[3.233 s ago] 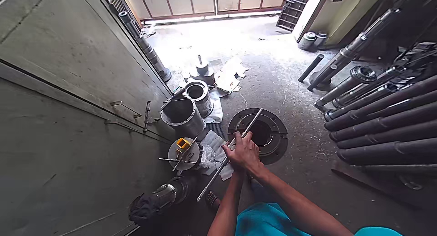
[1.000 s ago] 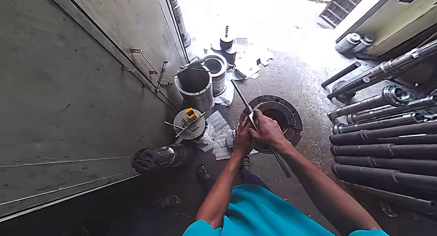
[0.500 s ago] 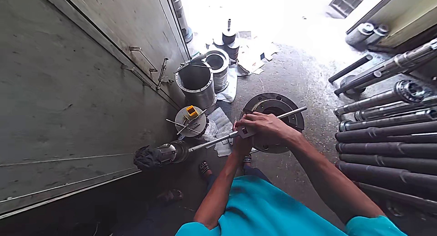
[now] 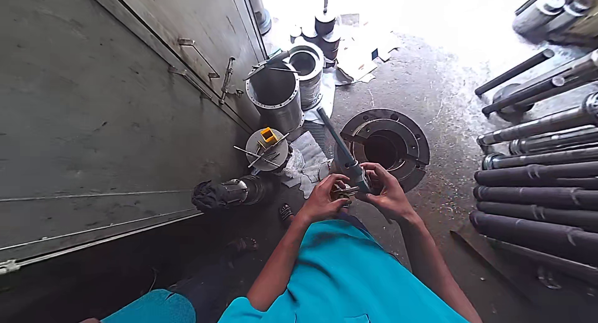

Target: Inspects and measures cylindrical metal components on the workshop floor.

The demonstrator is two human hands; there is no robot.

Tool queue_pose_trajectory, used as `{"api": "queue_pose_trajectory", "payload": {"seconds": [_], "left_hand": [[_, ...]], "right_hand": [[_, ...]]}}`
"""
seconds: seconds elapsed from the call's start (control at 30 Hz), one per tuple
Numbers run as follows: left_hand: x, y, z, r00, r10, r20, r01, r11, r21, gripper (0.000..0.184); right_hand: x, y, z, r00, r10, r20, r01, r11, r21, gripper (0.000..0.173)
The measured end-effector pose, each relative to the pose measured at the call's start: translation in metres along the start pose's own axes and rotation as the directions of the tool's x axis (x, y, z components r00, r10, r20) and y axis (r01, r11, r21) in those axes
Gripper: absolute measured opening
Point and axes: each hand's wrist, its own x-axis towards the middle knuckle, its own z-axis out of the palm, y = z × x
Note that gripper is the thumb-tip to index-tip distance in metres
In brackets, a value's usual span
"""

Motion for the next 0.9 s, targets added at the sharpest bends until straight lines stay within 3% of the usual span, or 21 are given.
{"api": "queue_pose_trajectory", "payload": {"seconds": [0.17, 0.27, 0.43, 0.7, 0.9], "left_hand": [[-0.012, -0.003, -0.007, 0.999, -0.040, 0.010, 0.041, 0.989, -0.144, 0.049], [-0.011, 0.005, -0.001, 0.994, -0.026, -0.107, 0.001, 0.974, -0.225, 0.037], [-0.016, 0.020, 0.005, 0.955, -0.145, -0.260, 0.024, 0.907, -0.420, 0.021], [-0.022, 0.021, 0.002, 0.932, -0.322, -0.166, 0.115, 0.698, -0.707, 0.014], [-0.027, 0.023, 0.002, 0.916, -0.376, -0.141, 0.143, 0.633, -0.761, 0.021]], "right_hand": [[-0.006, -0.001, 0.010, 0.994, 0.012, -0.112, 0.004, 0.991, 0.137, 0.075], [-0.005, -0.001, 0.017, 0.987, 0.008, -0.162, 0.022, 0.984, 0.179, 0.076], [-0.009, 0.005, 0.025, 0.980, -0.085, -0.180, 0.126, 0.965, 0.230, 0.078], [-0.017, 0.010, 0.037, 0.940, -0.305, -0.150, 0.328, 0.931, 0.162, 0.074], [-0.024, 0.008, 0.038, 0.925, -0.353, -0.141, 0.365, 0.929, 0.069, 0.069]]}}
